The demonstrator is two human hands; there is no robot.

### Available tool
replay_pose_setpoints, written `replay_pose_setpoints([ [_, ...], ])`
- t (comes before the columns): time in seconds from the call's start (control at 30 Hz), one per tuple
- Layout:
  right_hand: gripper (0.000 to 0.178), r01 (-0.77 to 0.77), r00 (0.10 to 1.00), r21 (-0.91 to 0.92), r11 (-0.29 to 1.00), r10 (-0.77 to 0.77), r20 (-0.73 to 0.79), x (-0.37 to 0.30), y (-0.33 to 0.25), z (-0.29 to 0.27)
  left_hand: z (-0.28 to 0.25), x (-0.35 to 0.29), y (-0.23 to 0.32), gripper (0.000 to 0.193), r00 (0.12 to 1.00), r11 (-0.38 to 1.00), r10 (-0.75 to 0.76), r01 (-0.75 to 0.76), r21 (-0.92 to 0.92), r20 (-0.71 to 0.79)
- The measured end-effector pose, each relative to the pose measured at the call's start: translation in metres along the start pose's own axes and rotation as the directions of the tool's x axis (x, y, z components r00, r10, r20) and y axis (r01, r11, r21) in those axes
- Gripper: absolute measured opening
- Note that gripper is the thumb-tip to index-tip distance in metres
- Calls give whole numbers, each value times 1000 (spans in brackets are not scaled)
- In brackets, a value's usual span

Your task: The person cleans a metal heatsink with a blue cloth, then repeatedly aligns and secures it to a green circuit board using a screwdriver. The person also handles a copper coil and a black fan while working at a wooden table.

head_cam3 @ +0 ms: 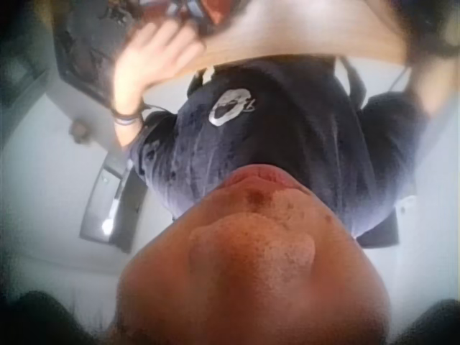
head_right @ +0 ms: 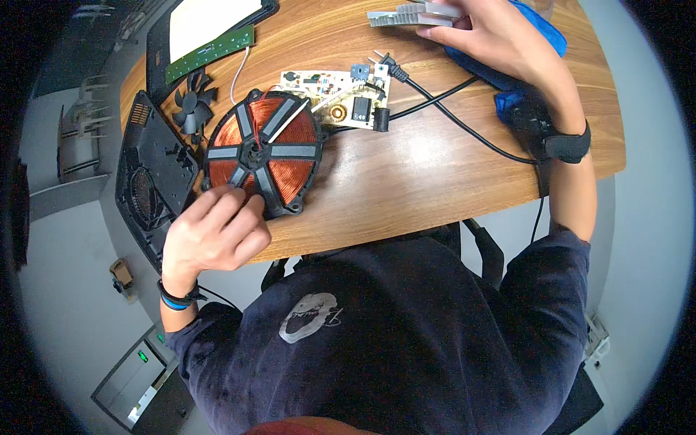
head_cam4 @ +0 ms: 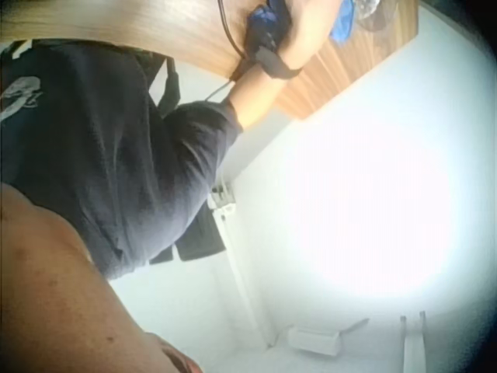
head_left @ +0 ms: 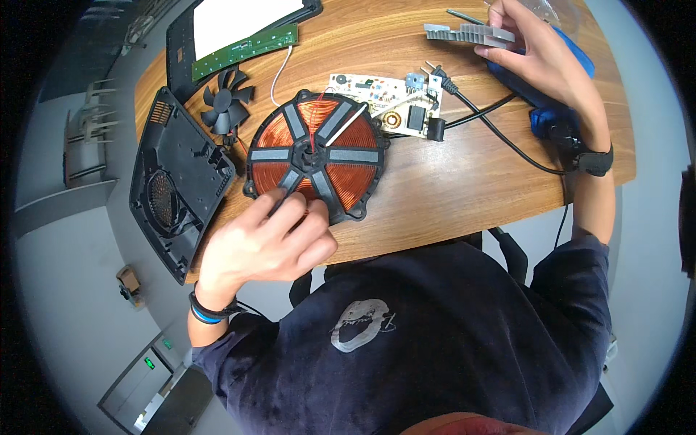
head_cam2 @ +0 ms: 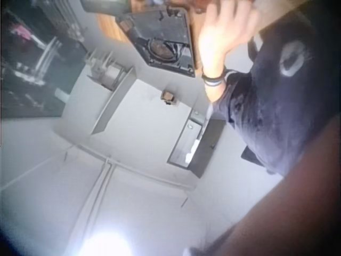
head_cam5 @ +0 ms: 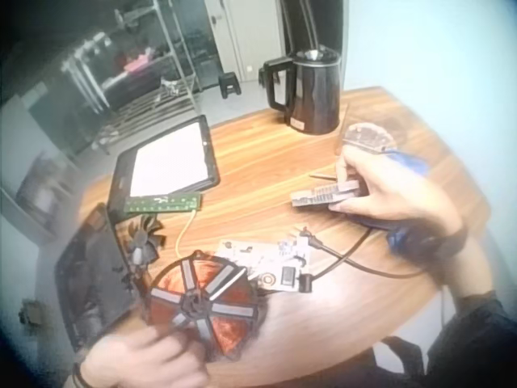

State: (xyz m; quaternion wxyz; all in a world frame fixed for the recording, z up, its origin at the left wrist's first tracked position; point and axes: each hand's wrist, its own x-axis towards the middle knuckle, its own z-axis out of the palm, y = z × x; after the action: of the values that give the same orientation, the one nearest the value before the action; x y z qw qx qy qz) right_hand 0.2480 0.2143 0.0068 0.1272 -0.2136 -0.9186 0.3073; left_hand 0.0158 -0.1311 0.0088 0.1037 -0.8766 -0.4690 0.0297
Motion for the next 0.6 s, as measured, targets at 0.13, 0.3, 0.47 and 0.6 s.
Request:
replay_pose_setpoints([
  [0.13,33,-171,984,-106,980,174,28,8,-27,-2,2,4,5,15,981,1000,-10,15,-25,195],
  [0.3,33,-20,995,-78,997,27,93,15,-6,5,2,14,-3,17,974,993,-43,66,-96,222],
  [0.47,31,-21,996,-64,998,26,87,20,1,7,1,54,-41,20,985,934,-166,173,-312,48],
  [0.6,28,9,995,-52,999,-3,98,30,-11,0,13,89,-81,21,972,927,-233,229,-296,22],
])
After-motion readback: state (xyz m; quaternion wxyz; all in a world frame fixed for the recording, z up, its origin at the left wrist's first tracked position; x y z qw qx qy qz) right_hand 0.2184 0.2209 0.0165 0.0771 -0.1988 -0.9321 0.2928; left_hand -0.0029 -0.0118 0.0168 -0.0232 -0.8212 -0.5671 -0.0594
